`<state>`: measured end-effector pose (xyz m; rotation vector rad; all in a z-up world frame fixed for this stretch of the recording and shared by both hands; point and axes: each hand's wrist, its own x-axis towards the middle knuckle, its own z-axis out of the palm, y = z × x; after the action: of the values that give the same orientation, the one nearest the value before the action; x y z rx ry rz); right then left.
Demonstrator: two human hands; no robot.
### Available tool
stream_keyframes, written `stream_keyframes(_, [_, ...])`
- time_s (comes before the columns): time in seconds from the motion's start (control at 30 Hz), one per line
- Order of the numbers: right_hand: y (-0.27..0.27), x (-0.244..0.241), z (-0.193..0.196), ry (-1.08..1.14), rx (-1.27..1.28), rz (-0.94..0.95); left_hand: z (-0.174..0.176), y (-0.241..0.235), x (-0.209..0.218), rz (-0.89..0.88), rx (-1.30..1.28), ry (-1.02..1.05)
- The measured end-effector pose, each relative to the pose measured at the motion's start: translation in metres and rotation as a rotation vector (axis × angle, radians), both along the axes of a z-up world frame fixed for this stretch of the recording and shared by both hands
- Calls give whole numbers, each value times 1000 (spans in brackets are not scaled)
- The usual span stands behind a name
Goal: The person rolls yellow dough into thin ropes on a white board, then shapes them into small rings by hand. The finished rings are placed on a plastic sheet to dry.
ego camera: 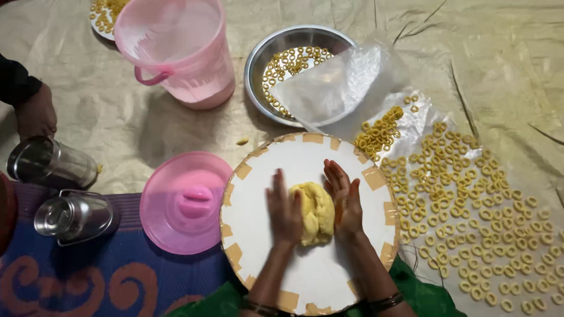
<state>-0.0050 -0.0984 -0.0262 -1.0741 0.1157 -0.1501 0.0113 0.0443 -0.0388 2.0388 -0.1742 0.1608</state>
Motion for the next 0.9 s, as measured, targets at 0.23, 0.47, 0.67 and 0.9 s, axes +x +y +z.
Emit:
stream_keyframes(0.23, [-6, -5, -17, -38, -86, 19, 39, -61, -8, 7, 27, 120])
stream_keyframes(0.47, [-22, 4, -46, -92, 560, 143, 48, -83, -11, -110, 276, -133])
stream_keyframes(0.67, [-23, 3, -34, 111, 37, -127, 32, -20, 34, -182, -535, 124])
stream_keyframes(0.9, [-17, 9, 9, 184, -452, -96, 39, 40, -4, -16, 720, -107])
